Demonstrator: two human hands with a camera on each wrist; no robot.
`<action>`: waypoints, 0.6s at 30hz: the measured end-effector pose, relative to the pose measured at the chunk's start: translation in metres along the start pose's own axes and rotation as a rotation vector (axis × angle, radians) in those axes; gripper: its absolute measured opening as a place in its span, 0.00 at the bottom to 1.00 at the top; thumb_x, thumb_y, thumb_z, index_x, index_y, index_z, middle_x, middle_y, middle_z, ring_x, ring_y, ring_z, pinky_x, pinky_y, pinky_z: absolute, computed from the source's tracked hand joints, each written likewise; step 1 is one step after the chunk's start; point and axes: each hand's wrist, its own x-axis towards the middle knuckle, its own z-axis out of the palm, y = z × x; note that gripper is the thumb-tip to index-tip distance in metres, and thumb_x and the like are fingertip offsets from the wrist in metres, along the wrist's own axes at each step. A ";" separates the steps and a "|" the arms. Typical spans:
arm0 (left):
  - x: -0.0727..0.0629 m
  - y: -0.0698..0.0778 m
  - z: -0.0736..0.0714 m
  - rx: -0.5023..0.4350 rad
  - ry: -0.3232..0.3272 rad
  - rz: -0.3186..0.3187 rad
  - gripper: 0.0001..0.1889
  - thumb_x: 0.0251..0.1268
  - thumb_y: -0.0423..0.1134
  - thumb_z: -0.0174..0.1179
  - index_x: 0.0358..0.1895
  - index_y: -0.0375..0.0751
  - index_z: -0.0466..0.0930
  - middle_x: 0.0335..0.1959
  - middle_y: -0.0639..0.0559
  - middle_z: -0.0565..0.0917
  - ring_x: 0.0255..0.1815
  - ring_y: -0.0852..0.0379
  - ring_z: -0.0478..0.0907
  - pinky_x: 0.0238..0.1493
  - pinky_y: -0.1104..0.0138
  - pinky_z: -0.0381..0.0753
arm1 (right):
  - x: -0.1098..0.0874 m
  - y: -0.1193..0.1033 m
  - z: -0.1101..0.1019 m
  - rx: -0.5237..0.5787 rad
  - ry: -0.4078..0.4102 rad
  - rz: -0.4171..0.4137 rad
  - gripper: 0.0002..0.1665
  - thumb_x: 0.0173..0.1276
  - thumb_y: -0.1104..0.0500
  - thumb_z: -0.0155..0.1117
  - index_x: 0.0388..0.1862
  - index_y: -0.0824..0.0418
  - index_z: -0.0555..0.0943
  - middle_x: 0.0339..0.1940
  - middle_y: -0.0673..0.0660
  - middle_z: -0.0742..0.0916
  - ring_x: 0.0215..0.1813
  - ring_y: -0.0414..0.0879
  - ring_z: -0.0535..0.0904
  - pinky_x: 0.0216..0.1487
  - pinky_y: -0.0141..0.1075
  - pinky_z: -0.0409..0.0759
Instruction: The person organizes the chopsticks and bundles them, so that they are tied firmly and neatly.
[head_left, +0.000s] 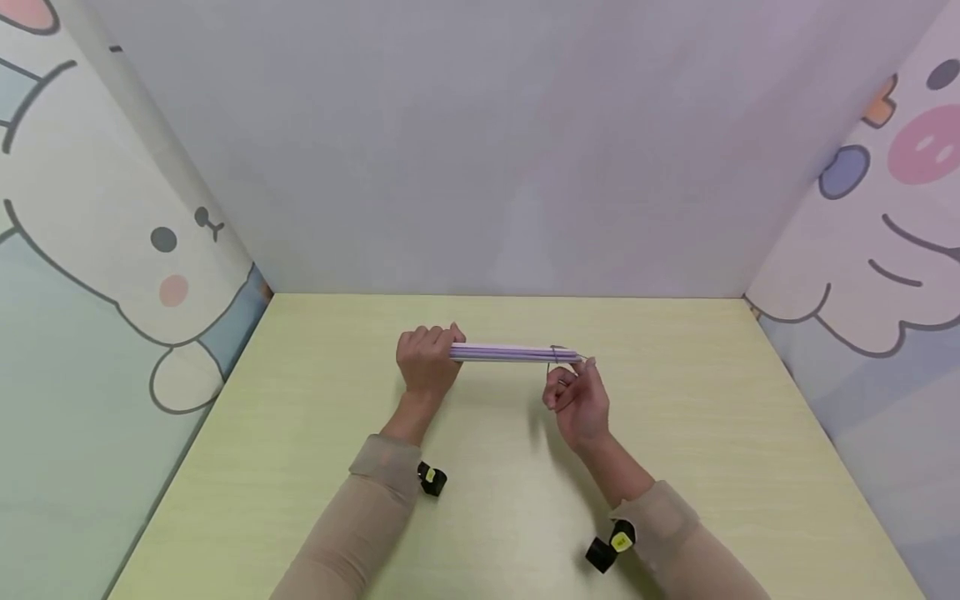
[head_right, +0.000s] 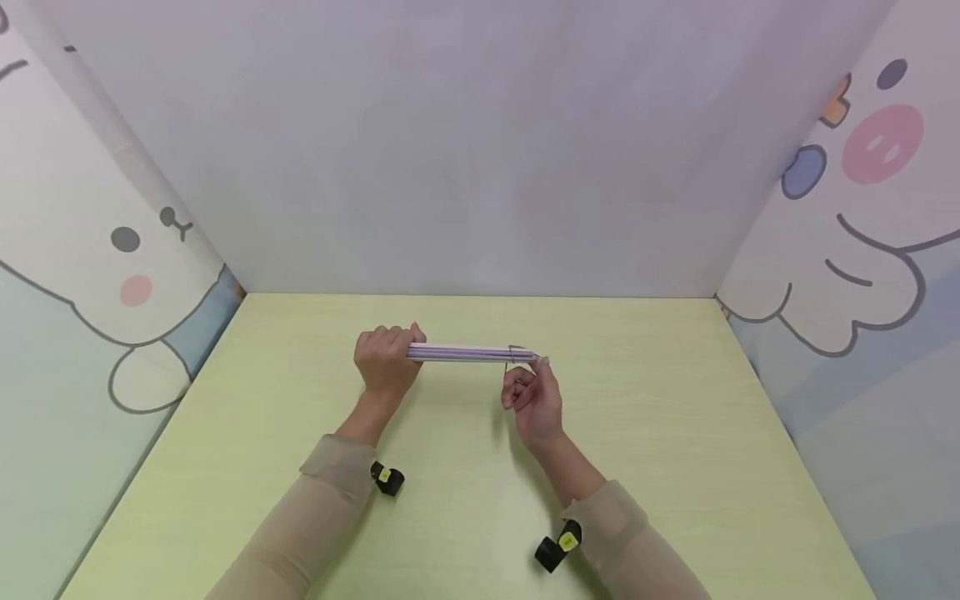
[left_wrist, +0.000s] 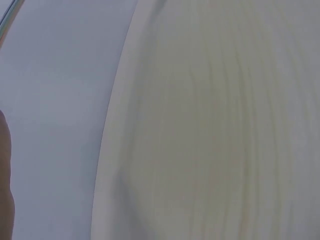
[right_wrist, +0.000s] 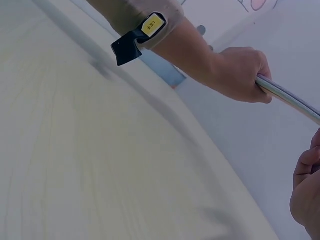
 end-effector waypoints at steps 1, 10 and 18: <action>0.000 0.000 0.000 -0.002 0.001 0.005 0.16 0.55 0.35 0.62 0.13 0.41 0.71 0.11 0.50 0.77 0.12 0.52 0.70 0.22 0.58 0.73 | 0.001 0.000 -0.001 -0.023 -0.015 -0.016 0.29 0.84 0.45 0.30 0.55 0.57 0.79 0.26 0.52 0.85 0.21 0.40 0.76 0.25 0.28 0.74; 0.002 -0.001 -0.001 -0.010 0.028 0.080 0.16 0.58 0.37 0.61 0.14 0.43 0.71 0.12 0.52 0.77 0.12 0.53 0.70 0.22 0.60 0.74 | 0.012 -0.004 -0.009 -0.392 -0.068 -0.147 0.21 0.82 0.56 0.43 0.52 0.70 0.80 0.22 0.55 0.80 0.17 0.45 0.70 0.21 0.30 0.74; 0.005 -0.003 0.000 -0.023 0.074 0.064 0.15 0.49 0.34 0.65 0.13 0.42 0.69 0.11 0.50 0.76 0.11 0.52 0.68 0.20 0.60 0.72 | 0.011 -0.005 -0.013 -0.504 -0.022 -0.107 0.15 0.79 0.62 0.51 0.43 0.75 0.77 0.22 0.55 0.79 0.18 0.44 0.71 0.20 0.32 0.74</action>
